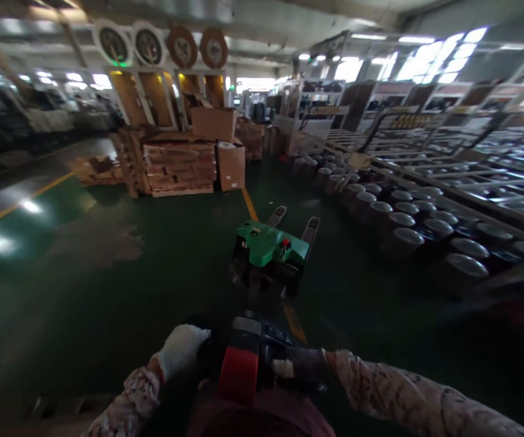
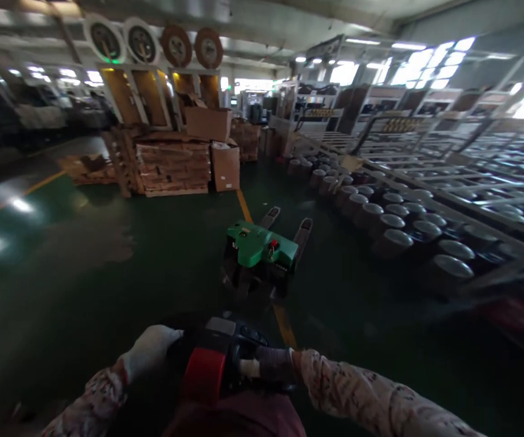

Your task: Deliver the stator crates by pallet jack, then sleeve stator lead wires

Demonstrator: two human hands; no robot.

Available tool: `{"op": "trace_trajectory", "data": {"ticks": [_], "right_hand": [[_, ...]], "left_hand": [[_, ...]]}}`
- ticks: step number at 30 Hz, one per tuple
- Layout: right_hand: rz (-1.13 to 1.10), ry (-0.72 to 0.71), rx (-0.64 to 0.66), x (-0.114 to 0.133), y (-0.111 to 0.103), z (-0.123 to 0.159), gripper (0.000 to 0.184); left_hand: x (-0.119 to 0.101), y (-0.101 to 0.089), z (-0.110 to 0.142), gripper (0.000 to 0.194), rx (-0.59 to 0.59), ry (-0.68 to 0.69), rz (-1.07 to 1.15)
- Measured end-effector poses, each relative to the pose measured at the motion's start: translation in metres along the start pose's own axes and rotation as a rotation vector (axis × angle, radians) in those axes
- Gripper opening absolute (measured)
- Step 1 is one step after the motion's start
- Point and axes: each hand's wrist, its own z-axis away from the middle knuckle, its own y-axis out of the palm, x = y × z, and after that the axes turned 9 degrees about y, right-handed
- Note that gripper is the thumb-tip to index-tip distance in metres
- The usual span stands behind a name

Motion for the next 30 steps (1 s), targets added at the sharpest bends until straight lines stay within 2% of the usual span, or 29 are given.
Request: {"op": "trace_trajectory", "data": {"ticks": [6,11,16,21,30], "right_hand": [[0.16,-0.096,0.047,-0.058,-0.047,0.045,0.06],[0.236,-0.078,0.075,-0.094,-0.068,0.079,0.059],[0.38,-0.108,0.076,-0.147,-0.095,0.099,0.058],[0.476,-0.072,0.13,-0.186,-0.121,0.126,0.059],[0.577,-0.112,0.194,-0.236,-0.146,0.204,0.062]], "left_hand": [[-0.112,0.042,-0.012,0.031,-0.036,-0.201,0.051],[-0.18,0.076,-0.021,0.03,-0.068,-0.311,0.079],[-0.253,0.108,-0.031,0.03,-0.113,-0.385,0.103],[-0.325,0.125,-0.039,0.032,-0.115,-0.431,0.147],[-0.448,0.136,-0.042,0.034,-0.111,-0.555,0.226]]}}
